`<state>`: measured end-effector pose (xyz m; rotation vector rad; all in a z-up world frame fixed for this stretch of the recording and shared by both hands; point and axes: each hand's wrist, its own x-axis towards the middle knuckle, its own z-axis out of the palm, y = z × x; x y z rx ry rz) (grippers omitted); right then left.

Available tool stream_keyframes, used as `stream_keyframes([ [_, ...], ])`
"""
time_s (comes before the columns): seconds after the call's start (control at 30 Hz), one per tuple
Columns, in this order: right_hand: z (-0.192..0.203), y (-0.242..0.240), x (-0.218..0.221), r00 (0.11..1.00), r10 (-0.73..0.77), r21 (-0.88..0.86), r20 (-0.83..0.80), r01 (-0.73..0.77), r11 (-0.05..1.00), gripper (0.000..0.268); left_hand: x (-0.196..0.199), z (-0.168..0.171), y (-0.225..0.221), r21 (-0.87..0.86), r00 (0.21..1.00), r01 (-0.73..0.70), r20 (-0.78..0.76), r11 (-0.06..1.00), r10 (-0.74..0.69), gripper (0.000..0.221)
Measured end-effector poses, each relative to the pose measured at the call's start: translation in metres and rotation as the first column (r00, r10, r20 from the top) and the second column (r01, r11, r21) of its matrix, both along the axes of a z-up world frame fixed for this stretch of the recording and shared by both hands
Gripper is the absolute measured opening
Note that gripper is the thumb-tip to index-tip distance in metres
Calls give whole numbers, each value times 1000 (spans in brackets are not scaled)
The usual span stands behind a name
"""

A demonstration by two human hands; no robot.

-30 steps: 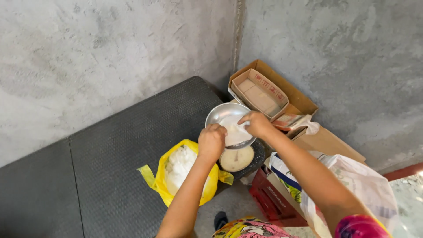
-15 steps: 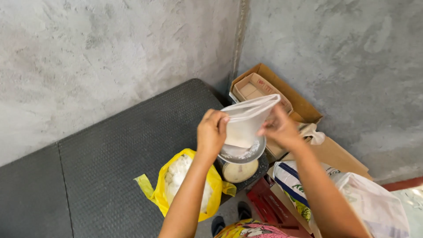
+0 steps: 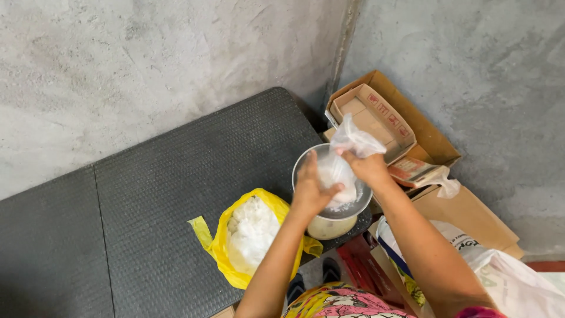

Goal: Weighing and portioning white powder from a large bag into smaller plastic bags using a scale and scoop.

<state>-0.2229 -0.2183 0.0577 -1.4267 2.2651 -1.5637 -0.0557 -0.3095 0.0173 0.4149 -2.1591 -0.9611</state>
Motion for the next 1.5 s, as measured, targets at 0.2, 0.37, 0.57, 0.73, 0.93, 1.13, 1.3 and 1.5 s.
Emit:
stream_keyframes([
  [0.2, 4, -1, 21, 995, 93, 145, -28, -88, 985, 15, -42, -22, 19, -69, 967, -167, 183, 984, 177, 91],
  [0.37, 19, 19, 1, 831, 257, -156, 494, -206, 966, 21, -33, -3, 23, -109, 972, -158, 156, 981, 174, 50],
  [0.57, 49, 30, 1, 909, 236, -45, 342, -235, 971, 25, -45, -2, 30, -83, 998, -36, -50, 996, 32, 28],
  [0.73, 80, 37, -6, 915, 113, -99, 387, -80, 992, 26, -35, 21, 26, 56, 998, 56, -36, 997, -54, 20],
  [0.93, 113, 59, 48, 932, 350, -113, 97, -340, 934, 70, -53, -30, 9, 49, 997, 70, -21, 996, -69, 15],
  [1.13, 82, 49, 23, 530, 365, 366, -766, -108, 925, 63, -44, -15, 8, -15, 982, 155, 110, 988, -153, 18],
  [1.3, 45, 62, -15, 981, 185, 769, 62, -165, 617, 19, -37, 0, 12, -21, 985, 145, 96, 989, -143, 16],
  [1.5, 44, 67, -2, 548, 136, 69, 825, -337, 939, 37, -27, 4, 15, -124, 982, 190, 1, 974, -191, 18],
])
